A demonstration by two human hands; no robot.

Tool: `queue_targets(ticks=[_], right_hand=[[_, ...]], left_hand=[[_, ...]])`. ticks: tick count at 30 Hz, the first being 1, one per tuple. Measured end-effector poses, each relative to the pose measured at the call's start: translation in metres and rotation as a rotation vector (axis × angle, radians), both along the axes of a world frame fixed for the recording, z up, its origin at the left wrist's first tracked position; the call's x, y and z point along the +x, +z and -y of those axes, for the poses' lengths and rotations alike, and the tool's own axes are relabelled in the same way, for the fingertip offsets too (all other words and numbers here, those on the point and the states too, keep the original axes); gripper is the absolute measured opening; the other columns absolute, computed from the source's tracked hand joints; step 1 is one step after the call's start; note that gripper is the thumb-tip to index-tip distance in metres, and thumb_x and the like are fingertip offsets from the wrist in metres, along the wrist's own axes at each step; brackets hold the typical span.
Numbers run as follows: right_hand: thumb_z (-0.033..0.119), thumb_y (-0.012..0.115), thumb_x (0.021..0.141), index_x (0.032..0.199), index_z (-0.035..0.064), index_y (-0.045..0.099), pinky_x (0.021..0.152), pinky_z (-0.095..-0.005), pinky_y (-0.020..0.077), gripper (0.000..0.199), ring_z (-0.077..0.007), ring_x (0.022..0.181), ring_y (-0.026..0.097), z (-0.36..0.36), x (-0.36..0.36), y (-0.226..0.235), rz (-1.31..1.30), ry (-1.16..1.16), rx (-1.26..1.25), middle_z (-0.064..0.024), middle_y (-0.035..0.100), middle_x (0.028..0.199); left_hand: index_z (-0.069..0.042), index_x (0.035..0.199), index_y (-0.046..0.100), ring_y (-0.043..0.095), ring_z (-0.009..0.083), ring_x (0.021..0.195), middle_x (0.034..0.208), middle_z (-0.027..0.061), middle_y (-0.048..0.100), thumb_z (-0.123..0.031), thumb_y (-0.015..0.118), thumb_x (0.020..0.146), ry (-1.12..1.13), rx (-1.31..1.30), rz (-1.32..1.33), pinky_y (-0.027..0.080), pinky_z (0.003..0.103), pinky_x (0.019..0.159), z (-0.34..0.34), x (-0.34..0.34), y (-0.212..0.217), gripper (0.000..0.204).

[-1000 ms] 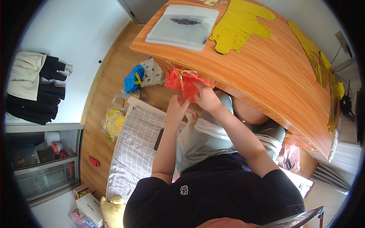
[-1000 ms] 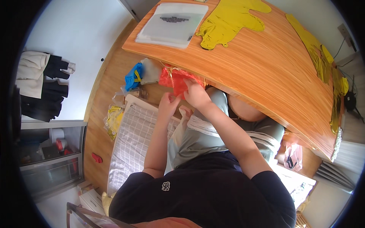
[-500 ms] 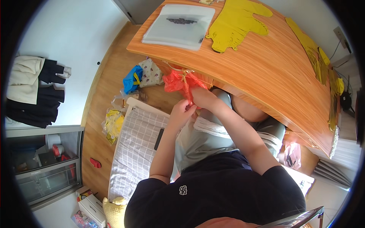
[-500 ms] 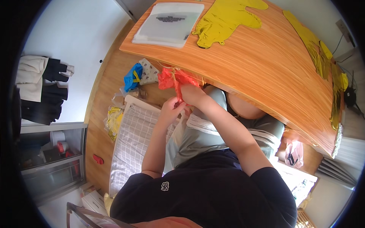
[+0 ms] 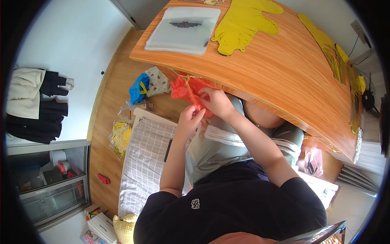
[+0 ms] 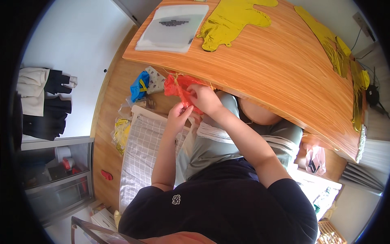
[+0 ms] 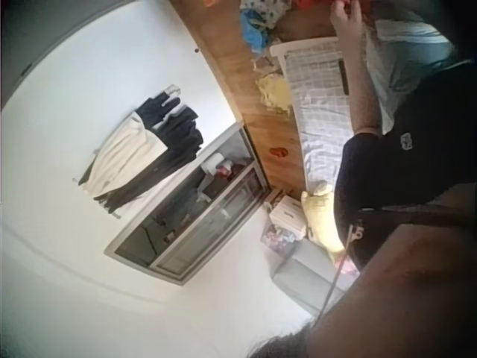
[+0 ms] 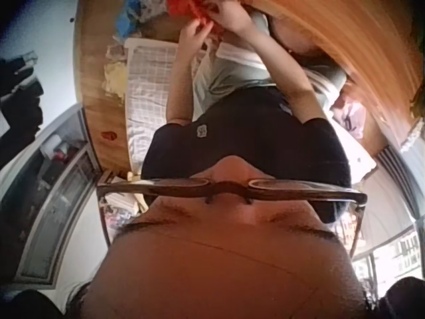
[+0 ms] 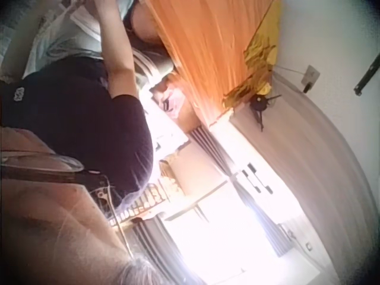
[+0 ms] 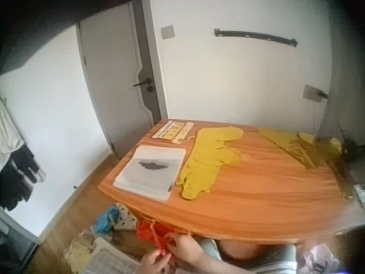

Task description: The person folds a foil balloon, places it on a cardboard backing, and inserts it into a clear plastic sleeve. The person places the packaged balloon into a box and unfastens a red bag by hand.

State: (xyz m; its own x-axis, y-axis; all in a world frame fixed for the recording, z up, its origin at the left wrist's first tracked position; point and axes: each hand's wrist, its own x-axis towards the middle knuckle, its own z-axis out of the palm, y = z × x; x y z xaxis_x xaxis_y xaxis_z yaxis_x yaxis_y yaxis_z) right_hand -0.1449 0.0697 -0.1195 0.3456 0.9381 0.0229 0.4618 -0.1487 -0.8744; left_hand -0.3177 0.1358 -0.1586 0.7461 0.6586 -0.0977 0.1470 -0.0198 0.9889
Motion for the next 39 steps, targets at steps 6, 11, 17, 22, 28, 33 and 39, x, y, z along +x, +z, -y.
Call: queue_targets(ticks=[6,11,17,22,28,33,39], right_hand=[[-0.003,0.056,0.089,0.123,-0.0038,0.064,0.098,-0.0389,0.0561,0.035,-0.0343,0.11,0.072,0.028,0.009,-0.023,-0.276,-0.12,0.192,-0.022,0.074,0.113],[-0.008,0.051,0.095,0.129,-0.0033,0.058,0.103,-0.0387,0.0536,0.035,-0.034,0.118,0.068,0.039,0.011,-0.01,-0.131,0.072,0.199,-0.0225,0.07,0.121],[-0.01,0.051,0.095,0.117,-0.0005,0.06,0.096,-0.038,0.0557,0.025,-0.0331,0.114,0.07,0.032,0.014,-0.014,-0.11,0.048,0.194,-0.0206,0.072,0.115],[-0.01,0.056,0.087,0.108,-0.0021,0.062,0.086,-0.0398,0.0566,0.023,-0.0354,0.096,0.071,0.015,0.015,-0.014,-0.19,-0.037,0.104,-0.02,0.072,0.101],[-0.002,0.062,0.086,0.11,-0.0014,0.062,0.081,-0.0402,0.0565,0.024,-0.0363,0.093,0.072,0.008,0.017,-0.008,-0.217,0.051,-0.091,-0.0221,0.072,0.098],[0.009,0.06,0.09,0.115,-0.0005,0.06,0.086,-0.0462,0.0553,0.027,-0.0406,0.099,0.071,0.01,0.01,-0.002,-0.1,0.168,-0.291,-0.0266,0.072,0.103],[0.017,0.057,0.095,0.126,0.0012,0.054,0.091,-0.0507,0.0526,0.035,-0.0489,0.107,0.066,0.02,0.01,-0.001,0.047,0.259,-0.305,-0.0314,0.069,0.11]], left_hand=[[-0.002,0.099,0.067,0.057,0.0023,0.073,0.086,-0.0031,0.065,-0.011,0.069,0.101,0.057,-0.091,0.067,0.046,0.022,0.066,-0.001,0.003,0.003,0.009],[-0.003,0.1,0.067,0.056,0.0009,0.075,0.086,-0.004,0.065,-0.011,0.069,0.101,0.087,-0.151,0.078,0.044,0.021,0.066,-0.003,0.003,-0.004,0.008],[-0.004,0.103,0.068,0.057,0.0019,0.076,0.094,-0.0021,0.065,-0.01,0.07,0.1,0.045,-0.124,0.146,0.044,0.021,0.065,-0.001,0.01,-0.01,0.008],[-0.003,0.117,0.065,0.061,0.0174,0.108,0.125,0.0076,0.058,-0.006,0.079,0.088,-0.017,0.445,0.04,0.049,0.03,0.087,0.004,0.013,0.005,0.033],[-0.004,0.121,0.059,0.06,0.0311,0.116,0.123,0.0141,0.059,-0.003,0.085,0.076,0.103,0.632,0.13,0.048,0.039,0.101,0.01,0.018,-0.017,0.053],[-0.002,0.118,0.056,0.058,0.0395,0.113,0.122,0.0196,0.058,-0.008,0.085,0.074,0.209,0.609,0.119,0.05,0.044,0.097,0.019,0.022,-0.03,0.053],[-0.002,0.116,0.058,0.061,0.0387,0.103,0.111,0.0184,0.061,-0.008,0.083,0.072,0.347,0.622,0.124,0.051,0.045,0.089,0.03,0.031,-0.041,0.051]])
